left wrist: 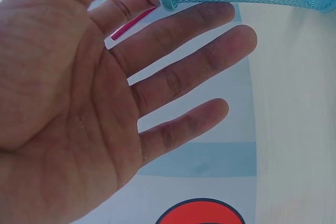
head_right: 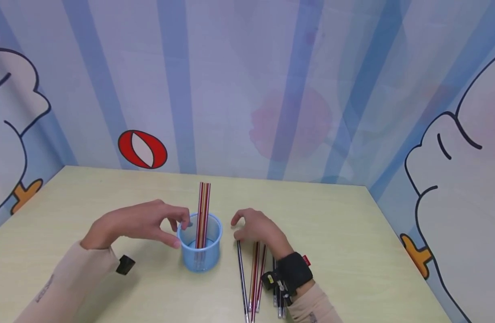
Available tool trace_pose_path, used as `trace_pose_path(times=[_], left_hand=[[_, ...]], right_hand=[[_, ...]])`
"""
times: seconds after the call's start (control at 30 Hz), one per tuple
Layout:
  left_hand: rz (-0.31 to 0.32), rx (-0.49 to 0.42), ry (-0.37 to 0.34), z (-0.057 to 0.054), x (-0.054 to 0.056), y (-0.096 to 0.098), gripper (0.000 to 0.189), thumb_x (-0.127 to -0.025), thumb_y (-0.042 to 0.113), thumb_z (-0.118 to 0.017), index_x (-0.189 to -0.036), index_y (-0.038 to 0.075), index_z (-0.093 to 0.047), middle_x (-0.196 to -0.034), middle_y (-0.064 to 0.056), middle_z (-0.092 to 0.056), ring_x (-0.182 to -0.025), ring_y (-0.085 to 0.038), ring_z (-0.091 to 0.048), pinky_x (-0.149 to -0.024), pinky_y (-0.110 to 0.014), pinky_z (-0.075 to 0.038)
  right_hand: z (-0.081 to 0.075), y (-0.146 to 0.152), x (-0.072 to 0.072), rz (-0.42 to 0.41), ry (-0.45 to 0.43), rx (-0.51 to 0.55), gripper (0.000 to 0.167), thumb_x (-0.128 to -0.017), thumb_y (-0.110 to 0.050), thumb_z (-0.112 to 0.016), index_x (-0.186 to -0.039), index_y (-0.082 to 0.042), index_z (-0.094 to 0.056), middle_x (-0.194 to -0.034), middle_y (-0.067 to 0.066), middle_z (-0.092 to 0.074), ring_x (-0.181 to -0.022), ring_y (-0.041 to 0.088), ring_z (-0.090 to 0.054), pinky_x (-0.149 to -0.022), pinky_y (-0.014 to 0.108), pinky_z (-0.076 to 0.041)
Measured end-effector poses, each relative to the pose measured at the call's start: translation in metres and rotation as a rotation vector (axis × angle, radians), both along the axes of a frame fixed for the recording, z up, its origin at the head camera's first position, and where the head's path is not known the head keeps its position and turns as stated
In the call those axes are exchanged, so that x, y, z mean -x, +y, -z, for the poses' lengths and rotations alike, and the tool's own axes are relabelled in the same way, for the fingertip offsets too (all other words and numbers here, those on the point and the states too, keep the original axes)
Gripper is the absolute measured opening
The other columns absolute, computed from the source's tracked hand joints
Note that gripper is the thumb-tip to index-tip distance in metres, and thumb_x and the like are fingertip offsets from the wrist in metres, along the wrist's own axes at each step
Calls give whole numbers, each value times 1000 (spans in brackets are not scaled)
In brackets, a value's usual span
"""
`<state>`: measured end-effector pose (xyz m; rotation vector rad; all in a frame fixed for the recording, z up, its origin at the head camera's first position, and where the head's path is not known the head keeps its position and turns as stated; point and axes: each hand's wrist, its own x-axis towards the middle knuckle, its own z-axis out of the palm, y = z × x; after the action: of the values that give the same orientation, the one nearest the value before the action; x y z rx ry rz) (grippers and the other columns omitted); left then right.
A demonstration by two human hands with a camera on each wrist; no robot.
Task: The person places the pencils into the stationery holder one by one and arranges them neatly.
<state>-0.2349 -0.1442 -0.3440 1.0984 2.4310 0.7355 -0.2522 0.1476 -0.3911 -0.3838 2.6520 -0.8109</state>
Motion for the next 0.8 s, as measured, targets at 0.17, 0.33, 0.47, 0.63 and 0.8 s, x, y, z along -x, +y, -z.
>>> trace_pose_path(times=[0.17,0.33,0.47,0.63,0.8], left_hand=[[-7,2,-2,0,0,0,33,-87,39,-78,-104,17,-60,-112,2,-69,-102,-19,-66,-80,-33,-53],[-14,5,-9,-1,0,0,32,-87,39,-78,-103,19,-59,-112,2,-69,-103,-20,-65,-80,-34,-53],[-11,3,-7,-1,0,0,31,-87,40,-78,-103,20,-59,-112,2,-69,-103,-21,-65,-80,-34,-52],[-10,1,-13,-1,1,0,31,-87,39,-78,-103,20,-59,-111,4,-69,-102,-19,-65,-80,-34,-52],[-9,-2,-11,0,1,0,32,-87,40,-78,-103,19,-59,-112,3,-69,-103,-20,-65,-80,-34,-52]], right_hand=[[-5,8,3,-52,-81,170,32,-88,-3,-66,-120,-10,-66,-78,4,-61,-56,15,-39,-54,30,-35],[-15,16,5,-129,-81,293,28,-92,-6,-65,-120,-5,-66,-85,4,-67,-67,23,-51,-61,31,-40],[-25,21,4,-154,-27,301,23,-93,-10,-65,-116,-5,-69,-89,4,-68,-76,27,-54,-67,34,-43],[-35,28,3,-164,17,333,18,-94,-13,-65,-110,-8,-71,-91,5,-69,-79,24,-57,-70,35,-44],[-43,32,1,-181,75,408,15,-96,-13,-66,-109,-9,-71,-93,7,-68,-88,27,-61,-73,37,-44]])
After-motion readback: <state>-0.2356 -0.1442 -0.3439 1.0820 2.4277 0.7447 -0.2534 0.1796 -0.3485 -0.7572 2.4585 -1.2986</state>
